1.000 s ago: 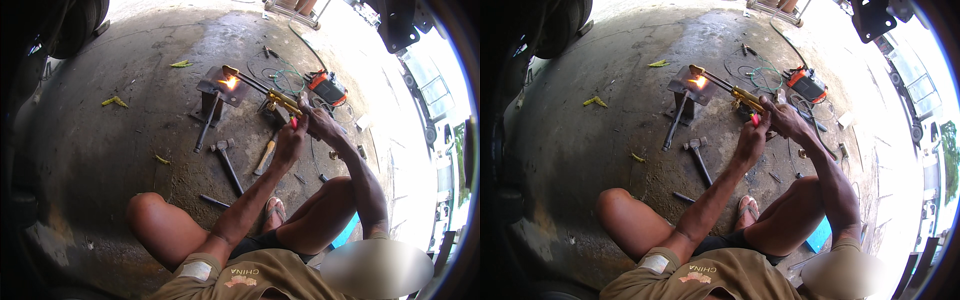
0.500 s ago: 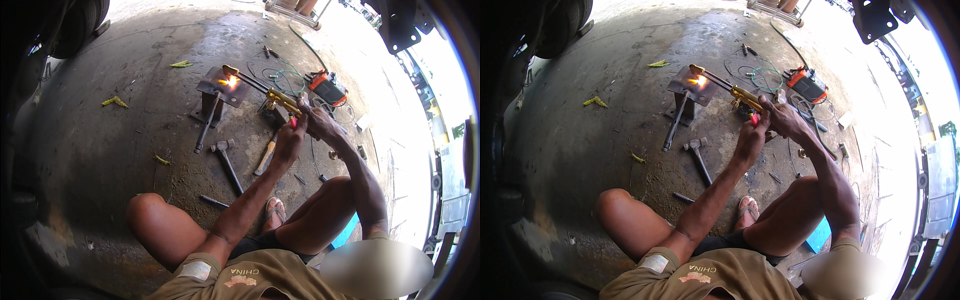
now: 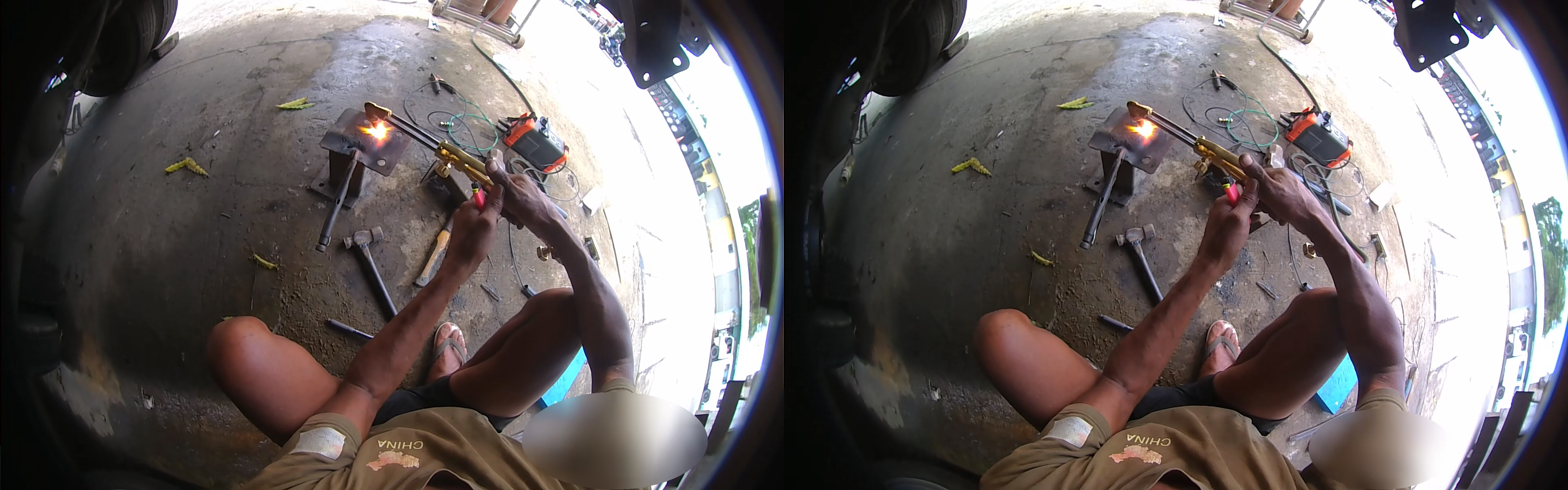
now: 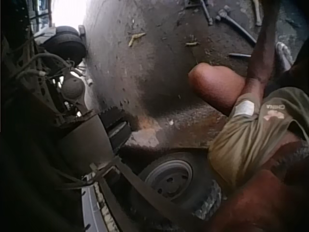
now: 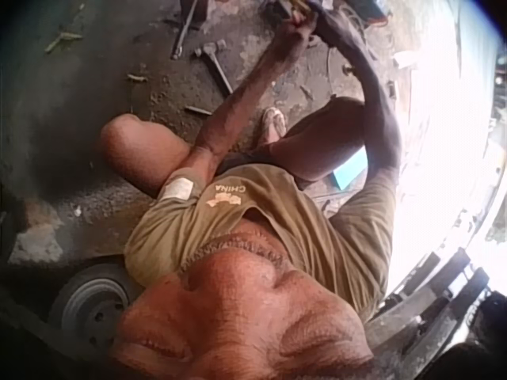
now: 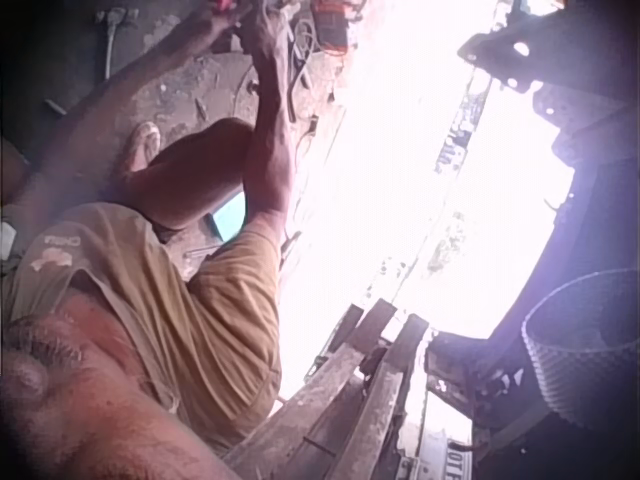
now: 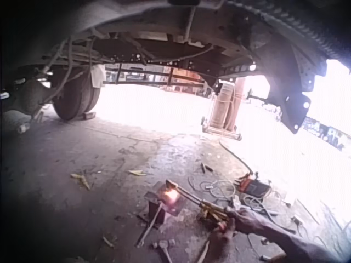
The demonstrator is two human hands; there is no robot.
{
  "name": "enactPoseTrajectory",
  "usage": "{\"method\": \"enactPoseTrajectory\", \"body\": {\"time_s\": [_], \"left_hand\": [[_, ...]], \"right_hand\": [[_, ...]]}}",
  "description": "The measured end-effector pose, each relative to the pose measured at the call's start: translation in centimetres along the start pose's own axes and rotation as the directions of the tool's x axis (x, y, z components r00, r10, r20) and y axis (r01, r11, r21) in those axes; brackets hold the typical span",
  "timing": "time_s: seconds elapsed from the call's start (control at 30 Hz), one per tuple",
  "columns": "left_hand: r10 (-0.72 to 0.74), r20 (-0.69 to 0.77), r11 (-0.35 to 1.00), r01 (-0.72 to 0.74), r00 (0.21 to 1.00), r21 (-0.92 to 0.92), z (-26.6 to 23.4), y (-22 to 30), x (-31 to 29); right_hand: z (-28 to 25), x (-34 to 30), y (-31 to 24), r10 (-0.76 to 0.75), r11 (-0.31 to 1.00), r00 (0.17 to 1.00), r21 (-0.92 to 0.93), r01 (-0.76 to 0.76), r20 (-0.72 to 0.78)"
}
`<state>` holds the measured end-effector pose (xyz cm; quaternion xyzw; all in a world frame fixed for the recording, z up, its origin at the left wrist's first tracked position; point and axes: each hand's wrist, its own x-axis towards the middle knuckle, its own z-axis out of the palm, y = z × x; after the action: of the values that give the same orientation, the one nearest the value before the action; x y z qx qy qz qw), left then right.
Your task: The person heats a metal bracket with a blowtorch, then uses a hammer and pliers to bend and shape the heated metal. The person repeats the heating and hammering process on different sections of the bracket.
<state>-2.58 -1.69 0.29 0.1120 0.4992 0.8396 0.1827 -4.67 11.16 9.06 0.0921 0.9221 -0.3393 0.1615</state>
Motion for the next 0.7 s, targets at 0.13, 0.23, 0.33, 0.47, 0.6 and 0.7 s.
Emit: {"method": "enactPoseTrajectory", "body": {"time_s": [0.13,0.23,0.33,0.47,0.6,0.7], "left_hand": [[0.011,0.003,0.999,-0.011,1.0,-0.051,0.6,-0.6,-0.1],[-0.006,-0.017,0.998,0.007,1.0,0.062,0.6,0.1,-0.3],[0.005,-0.002,0.997,-0.005,1.0,0.073,0.0,0.2,0.0],[0.018,0.015,0.999,-0.019,1.0,0.041,-0.2,0.7,0.1],[0.004,0.016,1.0,-0.005,1.0,0.03,-0.9,0.2,0.9],[-0.015,-0.002,1.0,0.015,1.0,0.015,-1.1,0.3,1.0]], "right_hand": [[-0.4,-0.4,-0.1,-0.012,0.999,1.0,-0.031,0.012,0.021],[-0.4,-0.8,-0.3,-0.007,1.0,1.0,-0.03,0.007,-0.005],[0.0,-0.4,-0.6,0.041,0.999,0.999,-0.022,-0.042,-0.035],[-0.1,-0.1,-0.7,0.038,0.999,0.998,-0.018,-0.039,-0.046],[0.4,0.0,-1.9,0.038,0.999,0.997,-0.019,-0.039,-0.068],[0.8,0.2,-2.4,0.065,0.997,0.993,-0.024,-0.068,-0.102]]}}
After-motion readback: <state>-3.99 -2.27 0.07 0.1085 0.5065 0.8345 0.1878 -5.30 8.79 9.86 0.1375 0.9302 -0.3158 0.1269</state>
